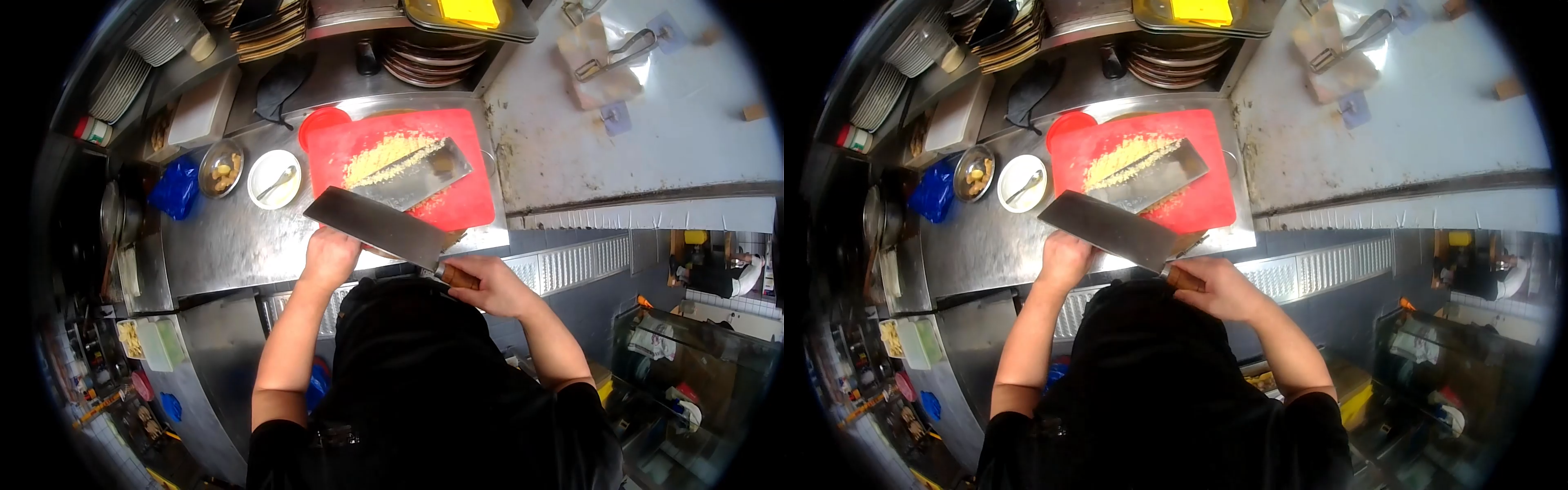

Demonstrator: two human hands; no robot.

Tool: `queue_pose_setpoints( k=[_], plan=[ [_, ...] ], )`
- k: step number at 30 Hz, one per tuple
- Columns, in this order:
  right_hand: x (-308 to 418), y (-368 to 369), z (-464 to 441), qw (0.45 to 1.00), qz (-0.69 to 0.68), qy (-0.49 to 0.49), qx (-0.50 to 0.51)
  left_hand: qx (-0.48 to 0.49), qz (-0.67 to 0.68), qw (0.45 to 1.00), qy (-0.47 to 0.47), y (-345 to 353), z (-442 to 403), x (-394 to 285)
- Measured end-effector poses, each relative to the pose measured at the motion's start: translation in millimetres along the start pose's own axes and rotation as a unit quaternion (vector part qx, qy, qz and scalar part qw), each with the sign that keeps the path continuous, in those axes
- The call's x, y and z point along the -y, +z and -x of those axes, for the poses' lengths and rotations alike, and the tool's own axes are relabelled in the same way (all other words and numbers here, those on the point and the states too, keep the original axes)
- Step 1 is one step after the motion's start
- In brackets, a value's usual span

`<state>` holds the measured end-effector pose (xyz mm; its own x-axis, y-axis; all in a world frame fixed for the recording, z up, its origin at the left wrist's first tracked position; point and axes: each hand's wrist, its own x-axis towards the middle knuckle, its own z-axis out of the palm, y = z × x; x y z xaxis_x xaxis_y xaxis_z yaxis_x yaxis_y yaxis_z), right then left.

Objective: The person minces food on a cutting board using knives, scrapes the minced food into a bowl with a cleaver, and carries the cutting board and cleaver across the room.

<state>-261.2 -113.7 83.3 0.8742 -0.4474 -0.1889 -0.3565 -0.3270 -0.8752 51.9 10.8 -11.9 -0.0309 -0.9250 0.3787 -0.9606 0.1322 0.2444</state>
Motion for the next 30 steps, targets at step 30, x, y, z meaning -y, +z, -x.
queue_pose_setpoints(
  k=[30],
  plan=[
    [-15.9, -34.1, 8.1, 0.988, -0.014, 0.108, -0.109, 0.048, -0.054, 0.99, -0.123, -98.0, 112.5, 8.8]
  ],
)
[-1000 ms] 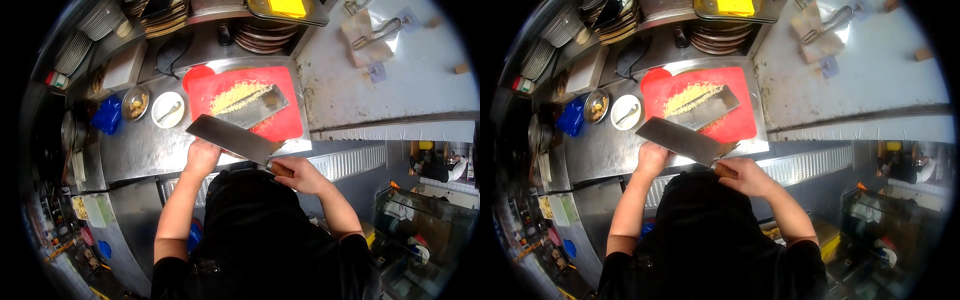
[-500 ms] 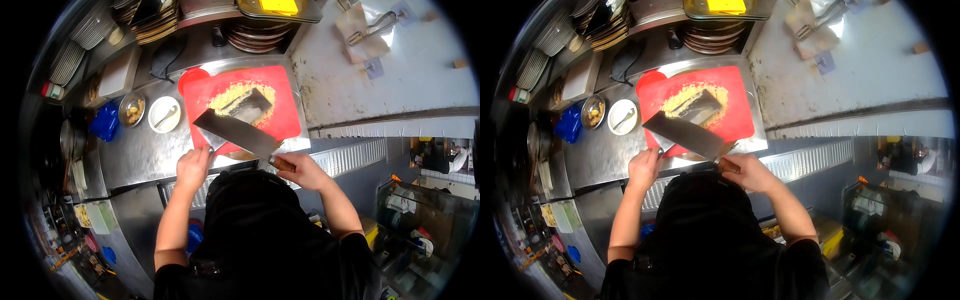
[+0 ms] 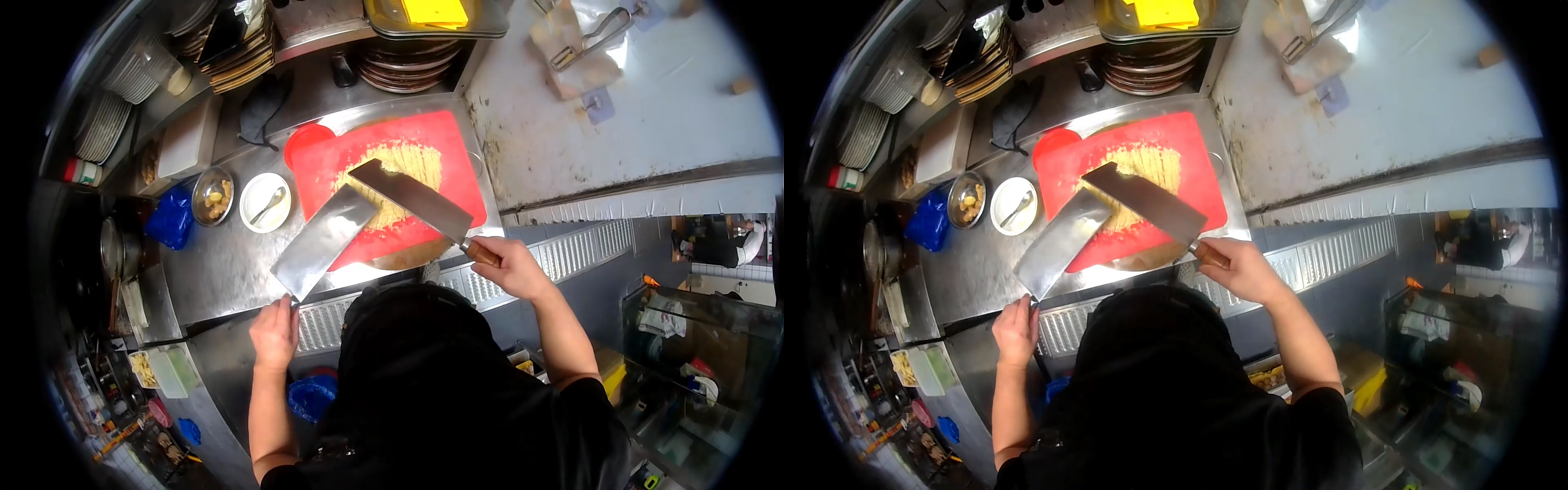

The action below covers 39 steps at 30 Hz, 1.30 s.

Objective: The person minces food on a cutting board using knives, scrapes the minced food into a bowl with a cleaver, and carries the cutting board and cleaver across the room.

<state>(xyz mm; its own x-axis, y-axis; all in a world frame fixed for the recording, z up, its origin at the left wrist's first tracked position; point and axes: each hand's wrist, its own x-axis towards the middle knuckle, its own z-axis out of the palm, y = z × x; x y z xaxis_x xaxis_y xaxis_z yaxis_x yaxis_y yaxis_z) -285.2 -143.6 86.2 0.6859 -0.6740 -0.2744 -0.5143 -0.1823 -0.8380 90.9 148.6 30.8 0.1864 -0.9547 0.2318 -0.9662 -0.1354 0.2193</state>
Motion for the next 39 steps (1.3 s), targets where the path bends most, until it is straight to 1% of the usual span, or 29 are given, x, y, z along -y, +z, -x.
queue_pose_setpoints(
  k=[3, 6, 7, 8, 9, 10, 12, 13, 14, 15, 16, 18, 20, 21, 24, 27, 30, 32, 35, 39],
  plan=[
    [5.3, -6.8, 3.8, 1.0, 0.002, -0.001, -0.009, 0.011, 0.049, 0.992, -0.112, 6.4, 3.4, 0.3],
    [7.2, -8.7, 7.7, 1.0, 0.003, -0.008, -0.015, -0.088, 0.155, 0.973, -0.147, 20.8, -15.2, -11.5],
    [6.9, -7.3, 9.5, 1.0, 0.003, -0.02, -0.022, -0.106, 0.227, 0.946, -0.207, 34.7, -17.6, -13.3],
    [6.7, -5.4, 11.0, 0.999, 0.002, -0.031, -0.028, -0.073, 0.35, 0.878, -0.317, 54.7, -17.2, -9.2],
    [7.0, -3.2, 12.0, 0.999, 0.006, -0.03, -0.022, -0.079, 0.444, 0.816, -0.361, 49.8, -33.4, -21.6],
    [7.3, -2.1, 13.1, 0.999, 0.011, -0.03, -0.017, -0.084, 0.532, 0.742, -0.399, 46.1, -54.6, -39.0],
    [7.9, 0.0, 14.4, 0.999, 0.011, -0.046, -0.012, -0.108, 0.595, 0.682, -0.41, 52.3, -86.0, -51.9],
    [8.2, 2.5, 14.3, 0.998, 0.005, -0.062, -0.012, -0.092, 0.642, 0.654, -0.388, 54.6, -97.9, -51.8],
    [8.8, 4.9, 14.5, 0.997, -0.001, -0.077, -0.012, -0.099, 0.684, 0.612, -0.384, 57.1, -109.1, -54.8],
    [9.9, 7.1, 14.4, 0.997, -0.009, -0.071, -0.004, -0.103, 0.724, 0.568, -0.379, 60.2, -120.2, -60.0],
    [10.0, 10.6, 13.6, 0.996, -0.005, -0.093, -0.004, -0.105, 0.761, 0.521, -0.371, 63.4, -130.6, -63.9],
    [8.9, 19.9, 10.0, 0.991, 0.002, -0.137, -0.005, -0.093, 0.815, 0.446, -0.358, 74.4, -144.2, -65.5],
    [10.5, 29.6, 7.5, 0.99, -0.012, -0.137, 0.003, -0.08, 0.865, 0.363, -0.338, 91.0, -149.8, -65.0],
    [12.2, 34.1, 5.7, 0.989, -0.017, -0.144, 0.006, -0.069, 0.883, 0.337, -0.32, 95.0, -152.0, -65.8],
    [6.3, 42.0, 0.7, 0.988, -0.016, -0.151, 0.022, -0.057, 0.86, 0.338, -0.379, 101.0, -151.9, -67.2],
    [8.5, 43.8, -2.5, 0.988, -0.012, -0.151, 0.028, -0.04, 0.86, 0.331, -0.387, 100.3, -146.7, -68.9],
    [8.7, 44.3, -5.5, 0.988, -0.01, -0.153, 0.03, -0.037, 0.852, 0.344, -0.393, 94.2, -142.5, -74.2],
    [6.5, 43.5, -7.6, 0.988, -0.007, -0.151, 0.035, -0.025, 0.856, 0.353, -0.377, 100.4, -135.2, -68.8],
    [4.7, 40.5, -11.0, 0.992, 0.003, -0.097, 0.081, -0.008, 0.857, 0.363, -0.365, 88.0, -128.2, -69.9],
    [-3.1, 40.5, -16.0, 0.994, -0.048, -0.055, 0.079, 0.021, 0.846, 0.369, -0.385, 68.0, -104.5, -64.7]
  ],
)
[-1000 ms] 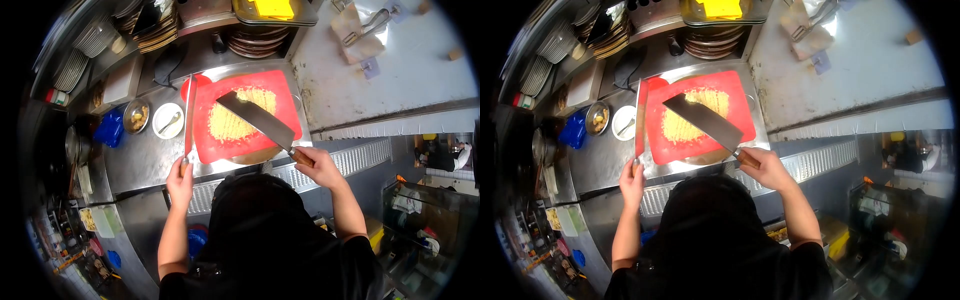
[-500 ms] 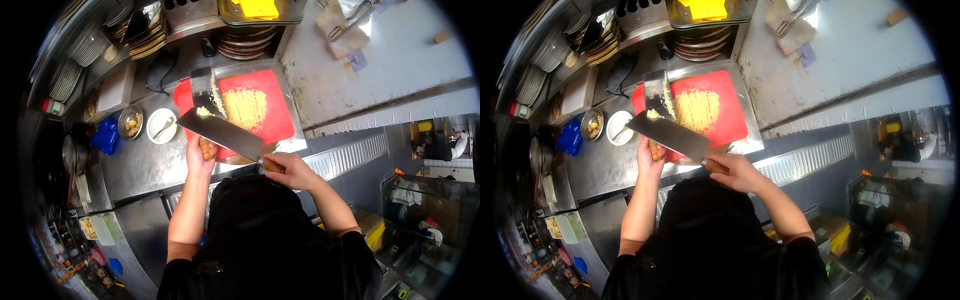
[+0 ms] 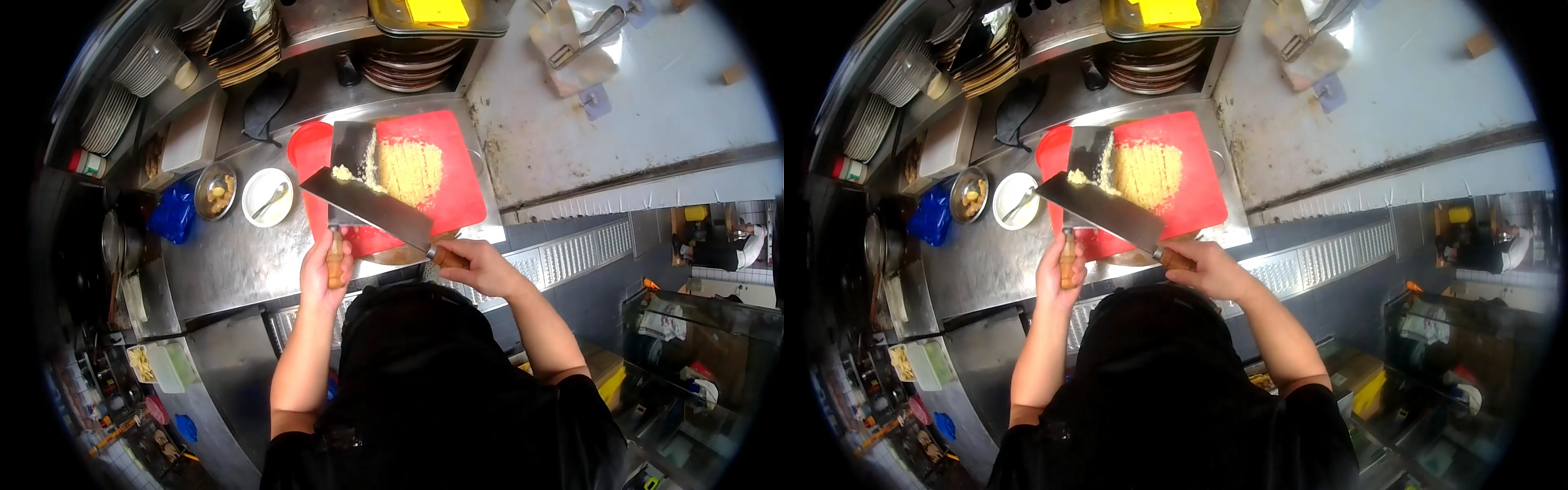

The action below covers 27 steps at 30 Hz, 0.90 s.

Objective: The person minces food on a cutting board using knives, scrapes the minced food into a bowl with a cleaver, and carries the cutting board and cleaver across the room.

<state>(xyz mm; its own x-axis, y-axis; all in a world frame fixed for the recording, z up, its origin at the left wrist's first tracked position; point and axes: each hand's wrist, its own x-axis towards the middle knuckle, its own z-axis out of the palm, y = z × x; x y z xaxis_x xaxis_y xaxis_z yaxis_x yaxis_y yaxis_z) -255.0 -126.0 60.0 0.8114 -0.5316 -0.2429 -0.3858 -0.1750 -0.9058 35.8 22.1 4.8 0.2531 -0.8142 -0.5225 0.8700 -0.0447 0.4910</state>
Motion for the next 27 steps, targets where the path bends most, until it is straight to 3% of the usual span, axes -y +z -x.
queue_pose_setpoints(
  k=[8, 9, 14, 17, 18, 21, 27],
  plan=[
    [-11.7, -14.7, -4.7, 0.996, -0.049, 0.048, -0.051, -0.037, -0.072, 0.997, -0.016, -41.3, 104.0, -30.1],
    [-10.5, -17.9, -3.5, 0.996, -0.041, 0.051, -0.059, -0.068, -0.136, 0.988, 0.008, -43.9, 119.6, -35.3],
    [-7.2, -22.9, 2.9, 0.987, 0.132, -0.011, -0.093, -0.105, -0.483, 0.857, 0.148, -44.1, 158.8, -53.7],
    [-3.5, -22.4, 1.9, 0.974, 0.203, -0.044, -0.093, 0.06, -0.712, 0.626, 0.312, 4.8, 144.6, -62.2],
    [-2.1, -22.8, 2.0, 0.969, 0.224, -0.051, -0.091, 0.067, -0.741, 0.601, 0.292, 20.3, 141.6, -58.8],
    [-2.8, -23.6, 5.0, 0.958, 0.265, -0.069, -0.09, 0.101, -0.777, 0.556, 0.279, 50.0, 125.1, -42.1],
    [-1.6, -25.8, 29.1, 0.947, 0.303, -0.045, -0.092, 0.1, -0.762, 0.576, 0.277, 48.9, 87.9, -22.0]
  ],
)
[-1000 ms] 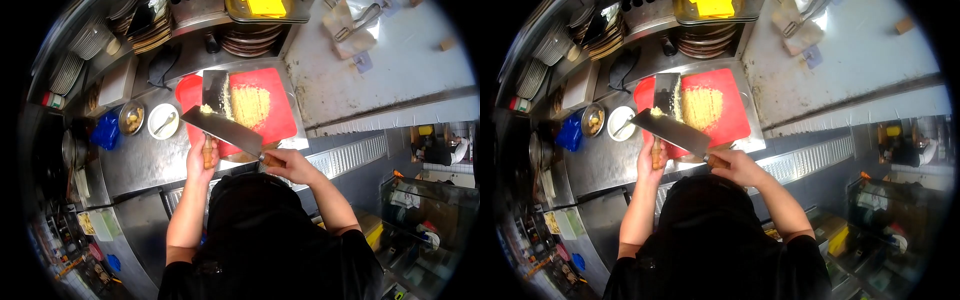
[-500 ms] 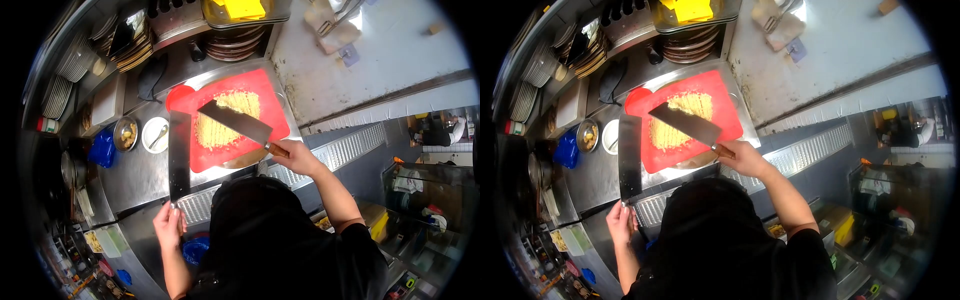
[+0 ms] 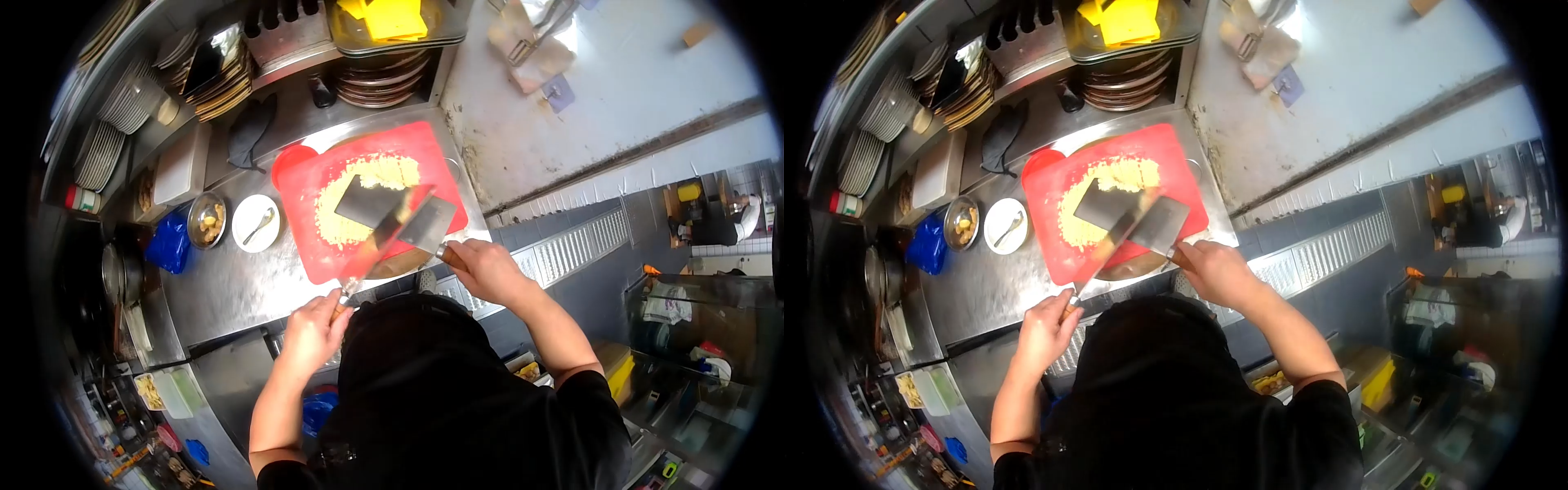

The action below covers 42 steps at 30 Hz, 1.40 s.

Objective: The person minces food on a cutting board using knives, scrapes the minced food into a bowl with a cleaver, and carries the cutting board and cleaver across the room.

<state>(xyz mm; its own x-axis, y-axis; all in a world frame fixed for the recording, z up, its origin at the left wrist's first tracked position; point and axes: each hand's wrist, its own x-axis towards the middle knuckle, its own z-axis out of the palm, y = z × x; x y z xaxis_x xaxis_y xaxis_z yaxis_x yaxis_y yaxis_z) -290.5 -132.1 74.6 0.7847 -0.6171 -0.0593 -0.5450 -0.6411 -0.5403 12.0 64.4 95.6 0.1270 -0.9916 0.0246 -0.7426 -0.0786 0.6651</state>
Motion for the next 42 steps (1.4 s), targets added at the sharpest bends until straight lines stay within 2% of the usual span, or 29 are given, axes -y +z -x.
queue_pose_setpoints(
  k=[7, 10, 11, 14, 15, 16, 17, 18, 19, 22, 23, 26, 29, 32, 35, 38, 41, 42],
  plan=[
    [-16.0, -17.0, 62.0, 0.999, 0.025, -0.014, -0.044, -0.033, -0.024, 0.998, -0.041, 0.1, -22.6, 21.9],
    [-20.2, -30.2, 84.8, 0.998, 0.005, 0.019, -0.06, -0.027, 0.034, 0.991, -0.126, -4.2, -20.7, 11.1],
    [-19.5, -36.1, 89.5, 0.997, -0.008, 0.038, -0.06, -0.041, 0.05, 0.99, -0.127, -1.9, -16.5, 12.4],
    [-25.5, -40.7, 99.2, 0.991, -0.075, 0.07, -0.087, -0.054, 0.158, 0.965, -0.205, 17.9, -2.0, 34.5],
    [-26.3, -39.7, 98.7, 0.987, -0.103, 0.073, -0.101, -0.022, 0.185, 0.943, -0.274, 9.4, -7.8, 21.0],
    [-22.7, -42.1, 96.4, 0.981, -0.137, 0.086, -0.108, -0.045, 0.138, 0.965, -0.217, 17.3, -2.7, 33.2],
    [-23.0, -41.2, 93.5, 0.97, -0.189, 0.087, -0.121, -0.058, 0.163, 0.962, -0.21, 24.4, 2.4, 41.0],
    [-23.4, -40.8, 90.8, 0.957, -0.242, 0.09, -0.133, -0.069, 0.188, 0.958, -0.203, 25.2, 2.0, 38.9],
    [-22.7, -42.9, 88.7, 0.915, -0.361, 0.159, -0.081, -0.067, 0.233, 0.942, -0.231, 22.7, 4.3, 33.4],
    [-9.6, -47.0, 56.4, 0.781, -0.614, 0.08, -0.087, -0.047, 0.302, 0.913, -0.27, 23.4, 1.7, 41.9],
    [1.6, -54.6, 41.2, 0.77, -0.631, 0.059, -0.074, -0.058, 0.338, 0.897, -0.278, 26.7, 3.8, 46.4],
    [27.4, -80.9, -8.3, 0.64, -0.768, -0.032, 0.003, -0.074, 0.433, 0.849, -0.295, 31.6, 12.0, 54.1],
    [39.1, -83.2, -55.7, 0.562, -0.827, 0.0, -0.022, -0.079, 0.493, 0.811, -0.306, 28.4, 16.3, 54.7],
    [50.9, -94.2, -112.2, 0.517, -0.856, -0.019, -0.001, -0.095, 0.534, 0.784, -0.302, 33.6, 20.9, 60.4],
    [60.4, -106.2, -167.2, 0.495, -0.867, -0.046, 0.026, -0.097, 0.561, 0.767, -0.297, 43.4, 29.6, 72.9],
    [72.3, -121.1, -226.3, 0.495, -0.864, -0.074, 0.052, -0.096, 0.541, 0.78, -0.3, 36.6, 33.0, 71.2],
    [87.4, -133.9, -284.9, 0.467, -0.878, -0.077, 0.076, -0.114, 0.546, 0.77, -0.311, 31.1, 37.5, 71.1],
    [92.2, -138.1, -306.5, 0.488, -0.868, -0.071, 0.055, -0.122, 0.549, 0.766, -0.31, 29.3, 38.1, 71.3]
  ],
)
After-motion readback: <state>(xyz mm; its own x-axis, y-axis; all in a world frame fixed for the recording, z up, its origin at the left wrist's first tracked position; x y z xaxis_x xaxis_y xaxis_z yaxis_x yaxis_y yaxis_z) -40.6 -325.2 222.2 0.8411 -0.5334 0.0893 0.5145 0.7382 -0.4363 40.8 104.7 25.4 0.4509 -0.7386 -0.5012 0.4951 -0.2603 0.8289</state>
